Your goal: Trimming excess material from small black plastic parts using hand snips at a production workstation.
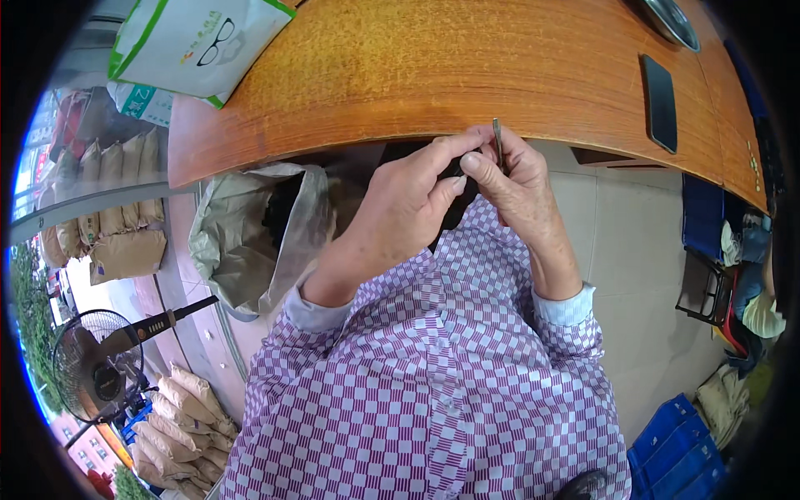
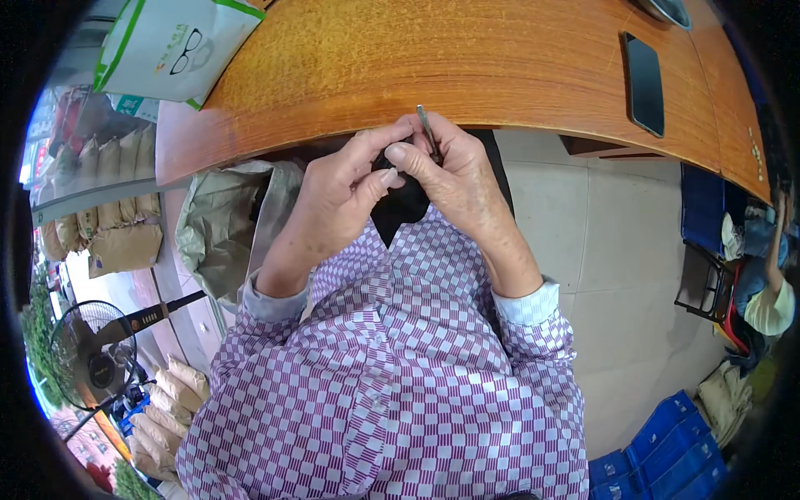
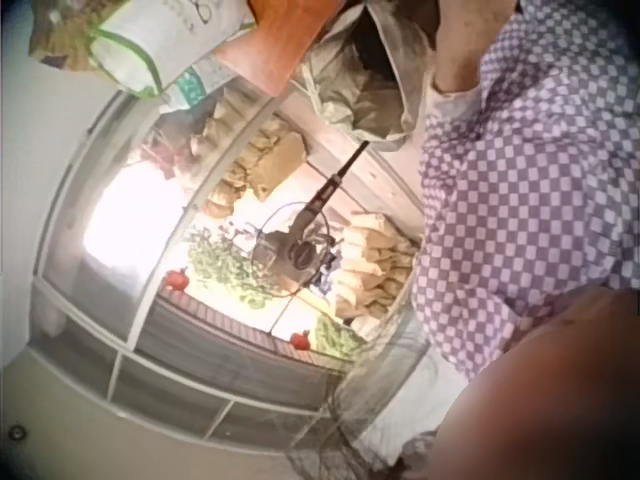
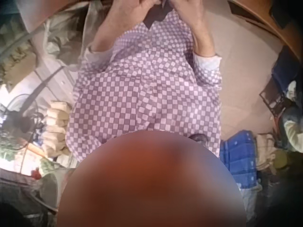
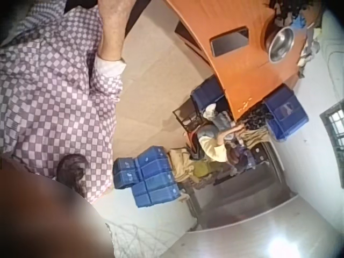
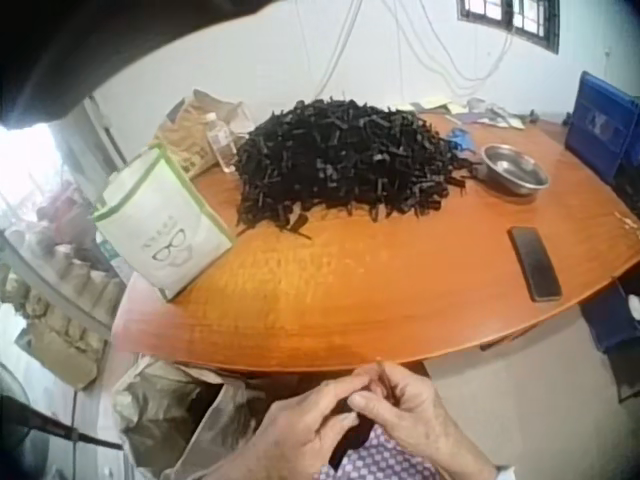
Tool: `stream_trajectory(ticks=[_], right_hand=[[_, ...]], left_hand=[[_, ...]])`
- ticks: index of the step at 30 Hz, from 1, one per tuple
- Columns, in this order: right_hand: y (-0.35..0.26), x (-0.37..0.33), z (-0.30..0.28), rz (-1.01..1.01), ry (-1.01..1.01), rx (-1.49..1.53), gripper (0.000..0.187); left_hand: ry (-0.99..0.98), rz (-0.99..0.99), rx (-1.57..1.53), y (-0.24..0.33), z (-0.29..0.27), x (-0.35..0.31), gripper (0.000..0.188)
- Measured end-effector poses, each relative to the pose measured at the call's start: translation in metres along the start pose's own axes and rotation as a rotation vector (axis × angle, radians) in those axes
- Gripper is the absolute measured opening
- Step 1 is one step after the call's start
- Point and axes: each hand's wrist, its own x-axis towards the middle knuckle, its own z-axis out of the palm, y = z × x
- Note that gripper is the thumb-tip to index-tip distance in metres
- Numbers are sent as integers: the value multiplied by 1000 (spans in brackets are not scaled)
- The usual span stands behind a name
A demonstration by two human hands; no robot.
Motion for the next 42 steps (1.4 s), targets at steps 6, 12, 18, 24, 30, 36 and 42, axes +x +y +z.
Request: stream_trajectory(ticks=[6, 12, 18, 24, 30, 36, 42], right_hand=[[-1, 9, 6, 21, 40, -10, 24], [-15, 13, 14, 300, -110, 342, 42], [-10, 22, 17, 346, -128, 339, 41], [-7, 28, 17, 314, -117, 381, 36], [-4, 33, 18, 327, -121, 418, 33], [-5, 48, 14, 440, -156, 486, 34], [-6, 113, -10, 167, -494, -272, 38]], left_hand=[[180, 41, 31, -22, 4, 12, 41], [152, -169, -144, -20, -7, 24, 38], [233, -56, -80, -26, -6, 32, 39], [225, -34, -7, -24, -10, 38, 39], [245, -58, 44, -22, -12, 42, 36], [364, 141, 193, -37, -16, 51, 33], [354, -154, -247, -51, -38, 50, 37]])
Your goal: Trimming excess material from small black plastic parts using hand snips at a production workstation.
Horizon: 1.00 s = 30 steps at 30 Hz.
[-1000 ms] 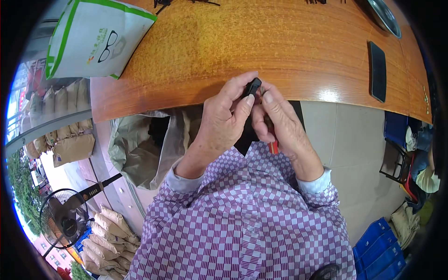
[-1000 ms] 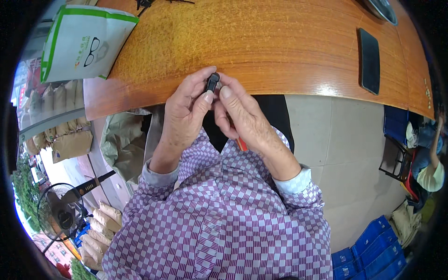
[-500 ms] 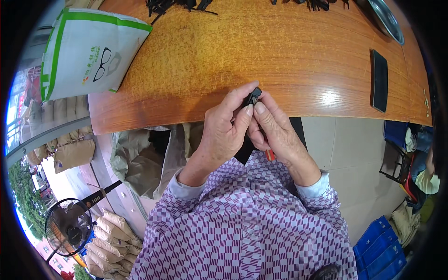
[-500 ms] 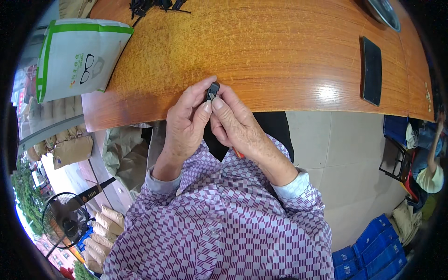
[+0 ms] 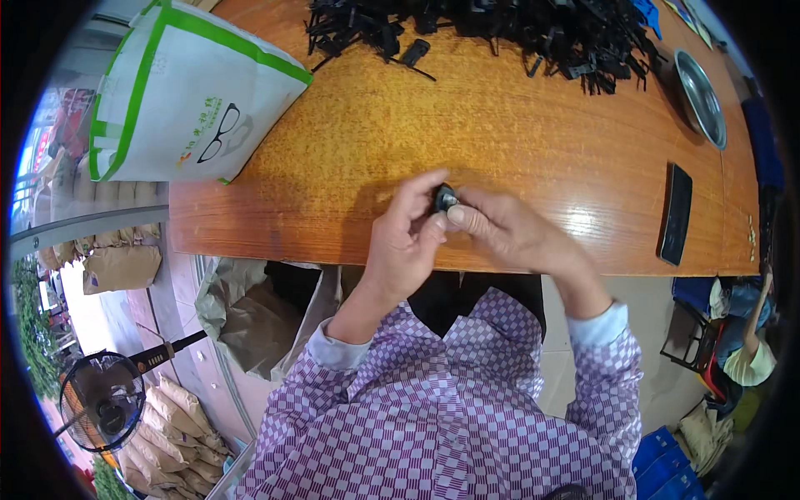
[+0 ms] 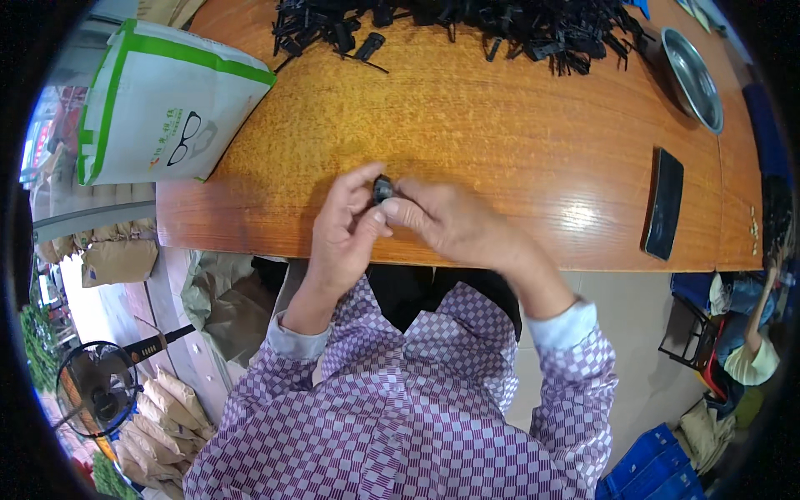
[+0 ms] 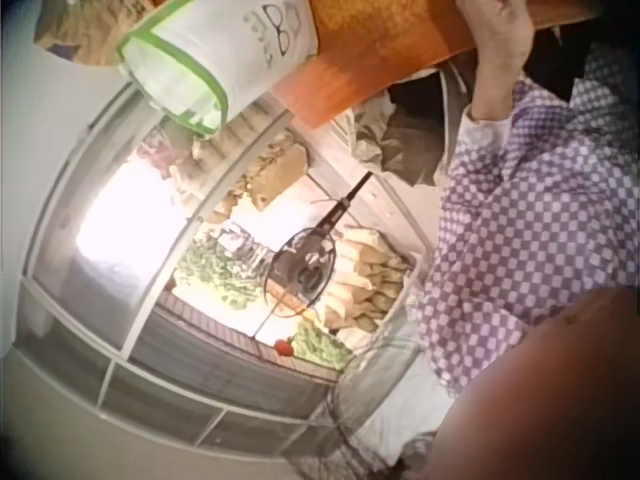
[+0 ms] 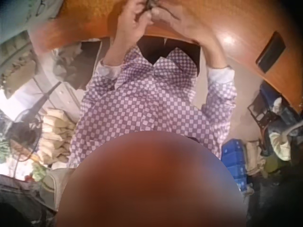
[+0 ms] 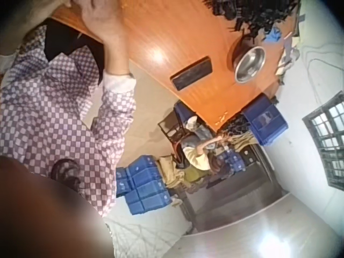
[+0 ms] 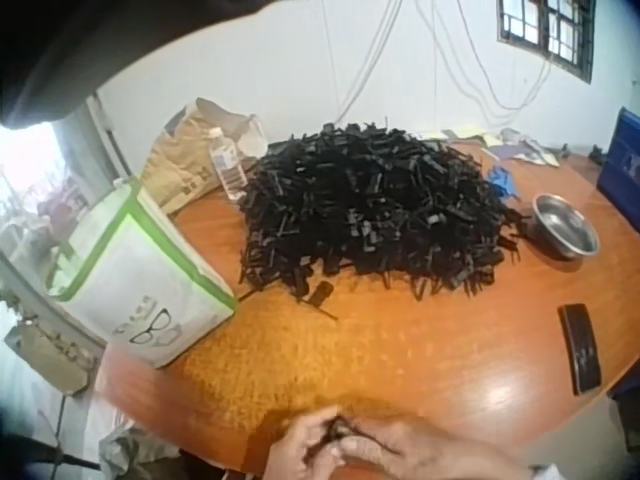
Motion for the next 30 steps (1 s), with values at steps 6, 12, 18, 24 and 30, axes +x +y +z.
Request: stream_trajectory(ticks=[6, 12, 18, 24, 30], right_hand=[[-27, 90, -38, -193, 411, -801, 37], [-24, 133, -41, -164, 552, -1297, 22], [-27, 43, -2, -274, 498, -896, 12], [-14, -31, 39, -305, 572, -738, 11], [5, -60, 54, -318, 615, -693, 14]], left_hand=[[-27, -384, -775, 4, -41, 5, 30], [41, -574, -1062, -9, -34, -7, 22], [25, -389, -925, -10, -30, -2, 33], [-95, -343, -764, 15, -1, -3, 50], [-179, -283, -665, 13, 19, -17, 55]])
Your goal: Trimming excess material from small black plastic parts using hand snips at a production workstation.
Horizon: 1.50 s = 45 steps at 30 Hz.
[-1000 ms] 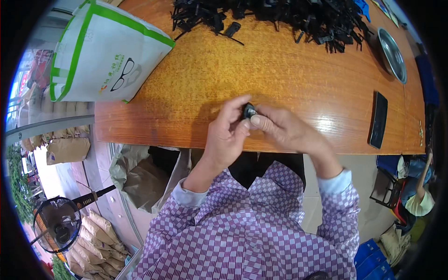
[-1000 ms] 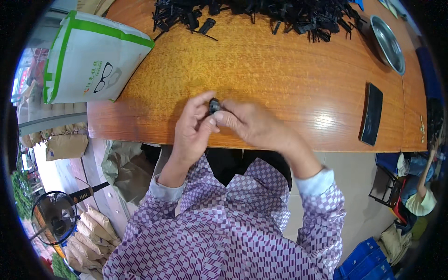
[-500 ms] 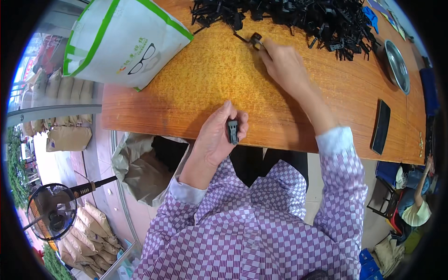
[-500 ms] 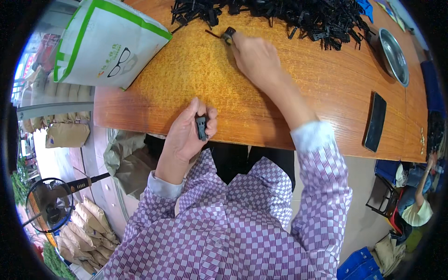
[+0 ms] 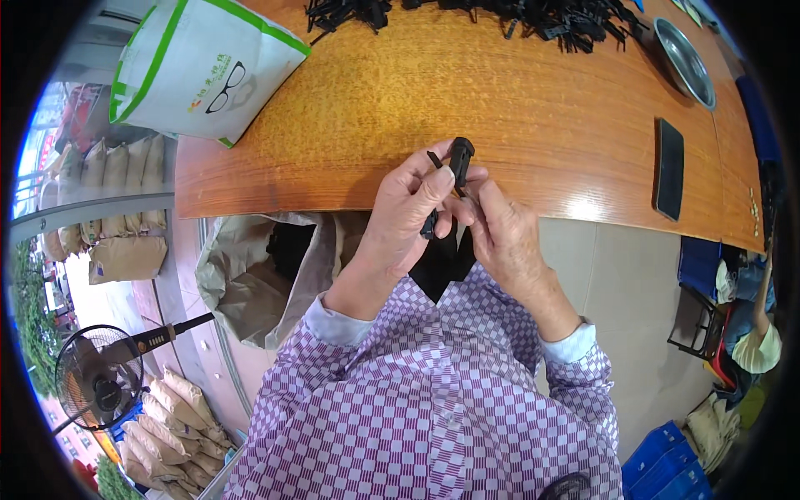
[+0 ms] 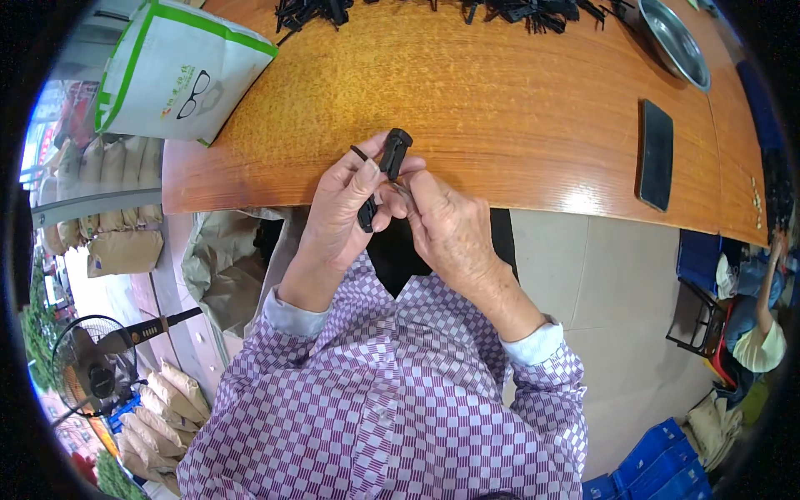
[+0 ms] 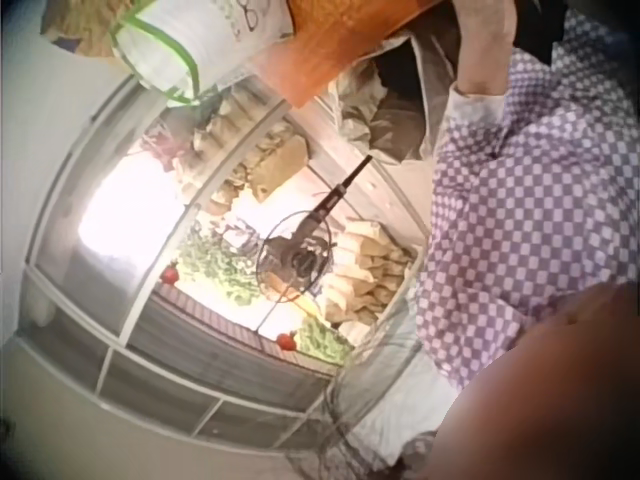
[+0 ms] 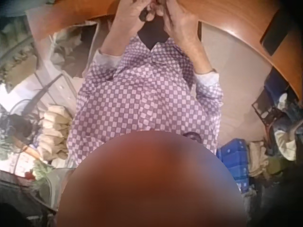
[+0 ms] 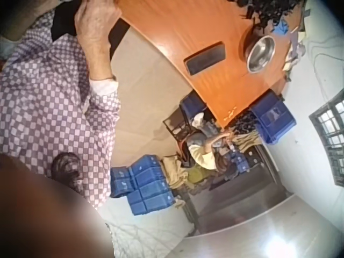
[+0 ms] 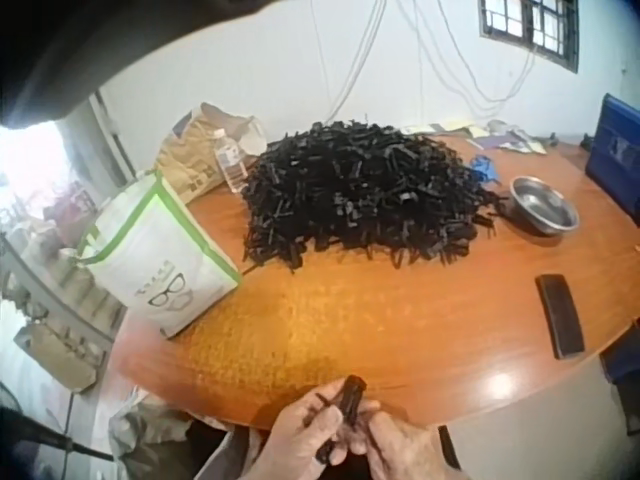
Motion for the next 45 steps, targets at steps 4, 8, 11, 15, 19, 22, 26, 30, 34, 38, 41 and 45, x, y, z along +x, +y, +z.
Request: stream_trajectory(ticks=[4, 8, 11, 15, 19, 22, 26, 30, 34, 38, 41, 45], right_hand=[[3, -14, -2, -48, 74, 60, 14], [10, -30, -5, -60, 101, 92, 14], [13, -35, -7, 42, 93, 236, 12], [8, -38, -21, 379, 4, 594, 26], [-7, -23, -29, 520, -121, 758, 37], [-7, -15, -26, 547, -165, 822, 38], [-10, -8, -14, 577, -148, 835, 39], [-6, -4, -8, 582, -173, 901, 38], [-6, 1, -2, 578, -184, 911, 37], [-6, 6, 4, 564, -184, 934, 36], [-7, 9, 4, 550, -201, 944, 34], [-1, 14, 3, 545, -266, 885, 33]], left_hand=[[-14, -66, -41, -5, 6, -4, 47], [11, -156, -24, -7, 12, -6, 38], [-32, -125, -2, -6, 13, -7, 33], [-8, -61, 295, -4, 19, -6, 36], [11, 72, 446, -10, 21, -8, 39], [-16, 162, 543, -13, 16, -5, 39], [-2, 193, 598, -11, 14, -5, 39], [37, 204, 649, -10, 12, -4, 37], [55, 228, 694, -7, 8, -2, 35], [99, 244, 708, -6, 4, -1, 35], [134, 339, 829, -6, 4, -1, 36], [184, 538, 1087, -7, 4, 1, 36]])
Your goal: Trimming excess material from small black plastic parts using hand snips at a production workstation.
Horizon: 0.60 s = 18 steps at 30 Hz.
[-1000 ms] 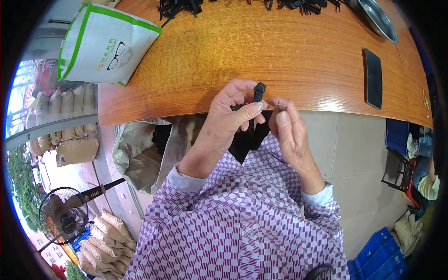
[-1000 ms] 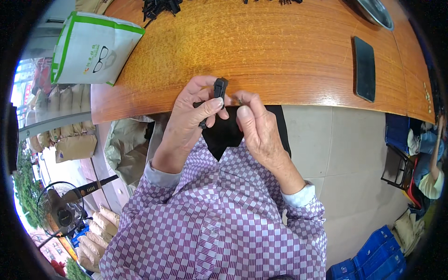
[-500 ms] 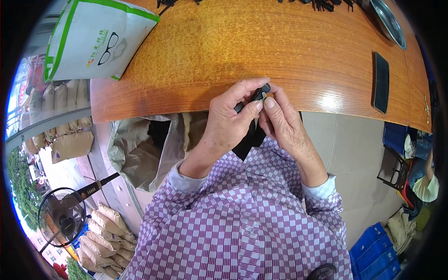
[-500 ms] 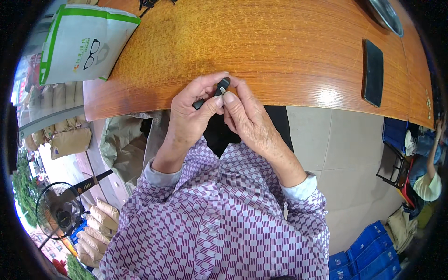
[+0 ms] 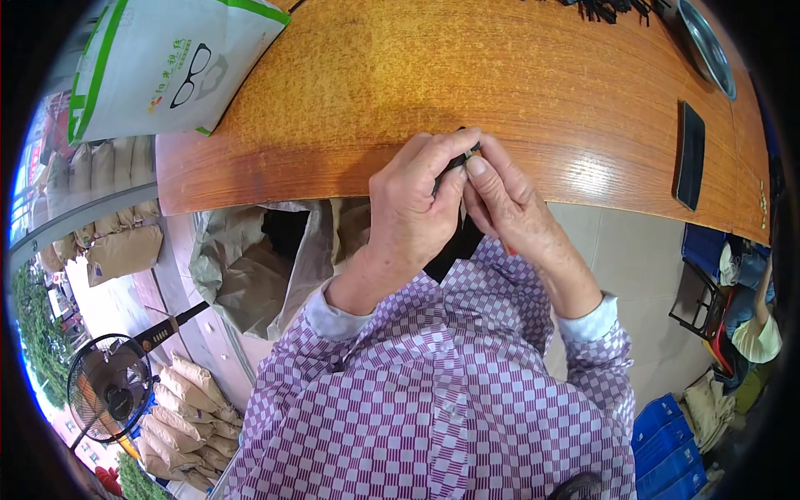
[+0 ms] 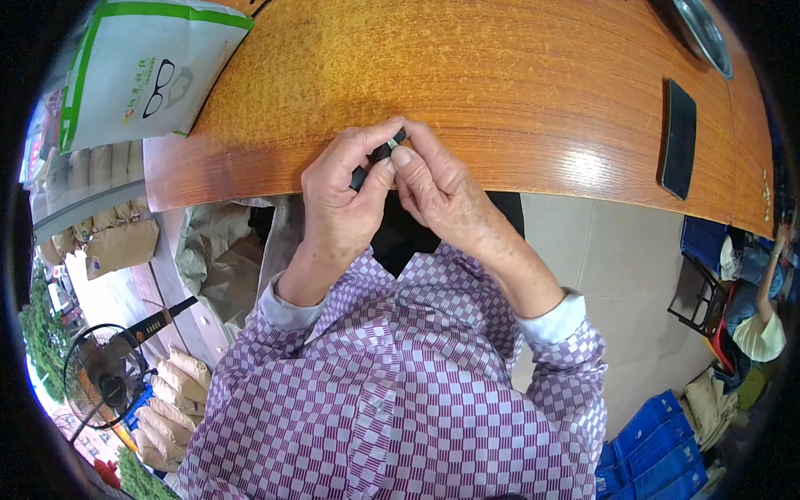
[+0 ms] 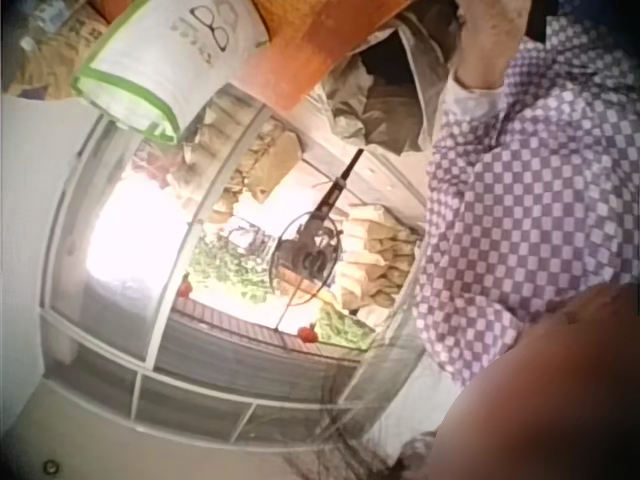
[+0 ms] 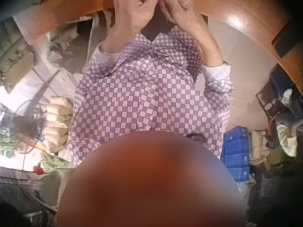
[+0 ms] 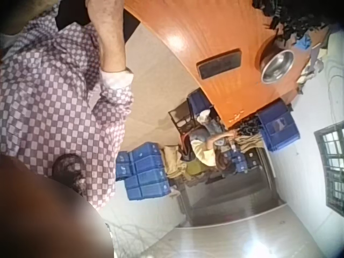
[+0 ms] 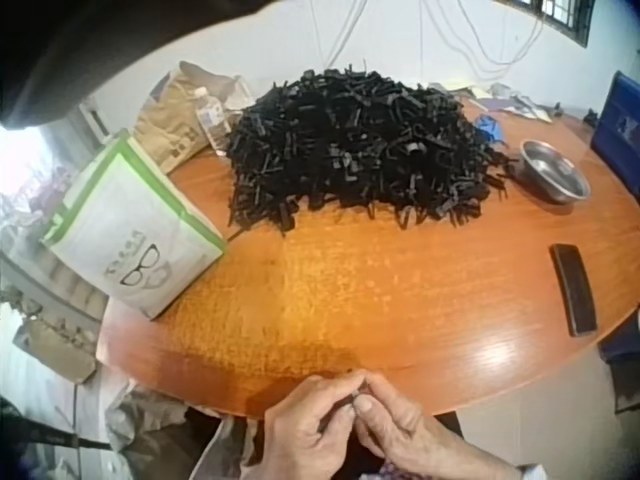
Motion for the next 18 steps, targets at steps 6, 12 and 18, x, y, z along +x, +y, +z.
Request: stream_trajectory(ticks=[6, 12, 18], right_hand=[[0, 6, -6, 29, -45, -238, 36], [-3, -5, -8, -61, 5, -74, 32], [-5, -21, -18, 5, -81, 109, 33]], left_hand=[[14, 20, 118, -8, 2, -3, 35], [-82, -131, -229, 1, 4, 2, 35], [-133, -204, -261, 9, 11, -2, 36]])
